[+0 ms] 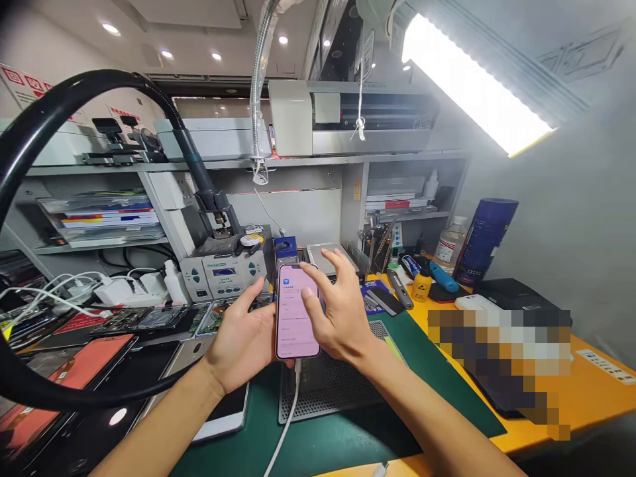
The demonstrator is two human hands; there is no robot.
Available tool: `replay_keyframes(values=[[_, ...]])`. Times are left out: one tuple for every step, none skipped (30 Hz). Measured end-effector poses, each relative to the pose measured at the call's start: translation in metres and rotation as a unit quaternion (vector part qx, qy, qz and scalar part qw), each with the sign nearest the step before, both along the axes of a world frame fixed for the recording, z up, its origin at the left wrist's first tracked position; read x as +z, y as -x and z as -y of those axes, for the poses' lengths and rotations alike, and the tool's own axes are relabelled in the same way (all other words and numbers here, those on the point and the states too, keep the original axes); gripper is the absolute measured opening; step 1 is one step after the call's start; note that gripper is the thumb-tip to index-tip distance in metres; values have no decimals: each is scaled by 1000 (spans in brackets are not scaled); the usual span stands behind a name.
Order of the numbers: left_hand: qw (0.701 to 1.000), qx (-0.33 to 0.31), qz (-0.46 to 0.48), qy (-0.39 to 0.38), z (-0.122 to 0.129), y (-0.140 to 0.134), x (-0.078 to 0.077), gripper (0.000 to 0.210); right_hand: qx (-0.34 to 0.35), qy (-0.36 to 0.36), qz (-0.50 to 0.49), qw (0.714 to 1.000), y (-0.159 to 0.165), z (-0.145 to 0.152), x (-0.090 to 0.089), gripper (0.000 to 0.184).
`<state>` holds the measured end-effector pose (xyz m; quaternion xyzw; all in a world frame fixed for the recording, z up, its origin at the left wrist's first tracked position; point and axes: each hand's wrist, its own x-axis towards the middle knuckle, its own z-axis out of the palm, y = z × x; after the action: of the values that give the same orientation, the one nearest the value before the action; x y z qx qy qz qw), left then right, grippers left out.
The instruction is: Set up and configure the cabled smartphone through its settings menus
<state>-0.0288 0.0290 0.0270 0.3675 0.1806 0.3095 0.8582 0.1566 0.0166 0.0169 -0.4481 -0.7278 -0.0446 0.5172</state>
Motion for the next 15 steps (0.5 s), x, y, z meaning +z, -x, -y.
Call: replay_keyframes(values=[[1000, 2, -4, 1, 1, -1, 0, 72, -7, -18, 35, 999, 2, 1, 0, 41], [1000, 7, -8, 3, 2, -2, -1, 72, -12, -31, 60, 998, 5, 2, 0, 40], [1000, 11, -12, 5, 3, -2, -1, 72, -17, -40, 78, 996, 8, 3, 0, 41], [1000, 15, -16, 7, 3, -3, -1, 71, -23, -45, 90, 995, 11, 4, 0, 41], [1000, 18, -17, 9, 3, -3, -1, 70, -27, -48, 98, 994, 13, 5, 0, 41], [1000, 18, -18, 11, 3, -3, -1, 70, -30, -48, 101, 993, 14, 5, 1, 41], [1000, 16, -17, 13, 3, -3, -1, 70, -30, -47, 99, 994, 15, 6, 1, 41], [1000, 13, -14, 13, 2, -3, -1, 71, -29, -47, 89, 994, 14, 6, 2, 42], [1000, 9, -11, 12, 2, -2, -1, 72, -28, -45, 72, 996, 13, 6, 2, 44], [1000, 5, -8, 9, 1, -2, -1, 73, -28, -43, 47, 998, 12, 7, 3, 46], [1000, 0, -6, 5, 1, -1, -1, 73, -27, -38, 15, 999, 9, 6, 3, 47], [1000, -3, -5, 1, 0, -1, -1, 74, -23, -28, -21, 999, 7, 6, 3, 48], [1000, -6, -4, -3, -1, 0, 0, 75, -13, -9, -62, 998, 5, 4, 3, 48], [1000, -7, -3, -6, -1, 1, 0, 75, 7, 24, -108, 994, 3, 3, 2, 48], [1000, -7, -2, -8, -2, 2, 1, 76, 40, 69, -158, 984, 1, 1, 2, 47]])
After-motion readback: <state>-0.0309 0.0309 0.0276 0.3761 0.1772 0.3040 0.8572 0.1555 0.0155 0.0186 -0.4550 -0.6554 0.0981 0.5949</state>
